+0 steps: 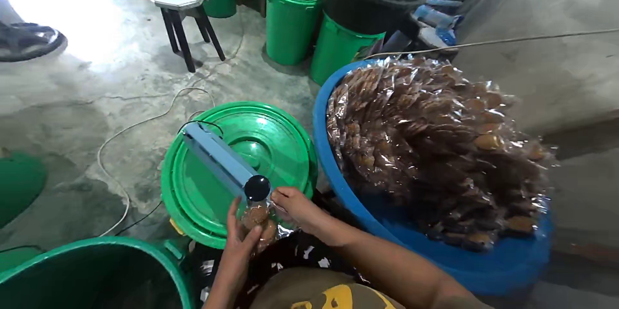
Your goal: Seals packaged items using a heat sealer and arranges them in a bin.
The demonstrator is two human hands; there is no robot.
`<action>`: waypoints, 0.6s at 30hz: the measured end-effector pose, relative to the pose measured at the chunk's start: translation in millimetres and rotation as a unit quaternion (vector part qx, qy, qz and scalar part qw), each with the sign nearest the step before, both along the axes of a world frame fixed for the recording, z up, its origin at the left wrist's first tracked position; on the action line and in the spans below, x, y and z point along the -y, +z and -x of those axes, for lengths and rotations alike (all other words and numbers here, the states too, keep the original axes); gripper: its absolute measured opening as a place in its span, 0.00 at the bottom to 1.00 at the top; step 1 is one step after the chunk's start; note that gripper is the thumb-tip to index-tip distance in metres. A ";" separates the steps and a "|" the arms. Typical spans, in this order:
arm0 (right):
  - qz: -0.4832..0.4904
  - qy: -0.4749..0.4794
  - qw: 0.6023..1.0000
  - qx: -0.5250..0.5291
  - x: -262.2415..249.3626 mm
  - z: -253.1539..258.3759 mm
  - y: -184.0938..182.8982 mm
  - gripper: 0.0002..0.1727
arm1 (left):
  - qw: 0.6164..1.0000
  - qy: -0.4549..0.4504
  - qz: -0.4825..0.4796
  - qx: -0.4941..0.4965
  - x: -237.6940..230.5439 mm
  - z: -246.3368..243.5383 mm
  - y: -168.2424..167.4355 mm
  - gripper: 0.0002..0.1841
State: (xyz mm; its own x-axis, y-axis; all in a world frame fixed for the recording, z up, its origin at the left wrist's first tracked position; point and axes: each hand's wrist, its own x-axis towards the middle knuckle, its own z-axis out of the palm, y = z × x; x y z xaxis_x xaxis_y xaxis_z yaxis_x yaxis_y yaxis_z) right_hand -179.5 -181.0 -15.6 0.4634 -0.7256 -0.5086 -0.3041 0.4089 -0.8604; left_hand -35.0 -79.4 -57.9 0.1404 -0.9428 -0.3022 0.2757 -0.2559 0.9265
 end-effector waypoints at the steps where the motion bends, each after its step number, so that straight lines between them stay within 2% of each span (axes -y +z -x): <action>1: 0.045 0.035 0.997 -0.049 4.8 -6.9 -0.2 0.15 | 0.999 0.001 0.002 0.032 3.2 -4.8 2.1 0.55; 4: 0.201 0.078 0.966 -0.142 16.6 -26.6 -0.2 0.16 | 0.989 0.008 0.006 0.144 16.3 -13.9 0.4 0.38; 6: 0.290 0.053 0.947 -0.129 30.0 -36.1 -14.8 0.15 | 0.981 0.052 0.003 0.185 31.5 -21.6 -7.5 0.35; 8: 0.296 0.014 0.945 -0.140 52.5 -46.5 -16.7 0.17 | 0.980 0.096 -0.022 0.175 47.5 -33.1 -11.8 0.35; 9: 0.263 0.016 0.953 -0.147 64.9 -49.4 -6.7 0.21 | 0.981 0.111 -0.035 0.157 54.8 -40.1 -12.1 0.35; 11: 0.234 0.076 0.962 -0.121 75.9 -51.2 24.9 0.23 | 0.983 0.123 -0.043 0.125 66.9 -55.1 -8.8 0.36; 12: 0.246 0.153 0.949 -0.122 74.5 -50.3 43.0 0.24 | 0.984 0.128 -0.040 0.119 72.7 -61.9 -7.5 0.37; 13: 0.274 0.241 0.919 -0.149 68.7 -51.8 57.1 0.25 | 0.983 0.134 -0.036 0.121 78.4 -68.0 -6.8 0.38; 15: 0.324 0.358 0.839 -0.252 47.6 -61.8 66.3 0.35 | 0.981 0.138 -0.033 0.131 87.7 -77.7 -3.2 0.38; 16: 0.331 0.378 0.810 -0.303 38.1 -67.6 60.9 0.40 | 0.980 0.138 -0.037 0.136 91.8 -81.2 -2.9 0.37; 18: 0.361 0.342 0.795 -0.348 23.5 -72.6 37.5 0.43 | 0.981 0.133 -0.049 0.134 95.3 -85.5 -3.7 0.36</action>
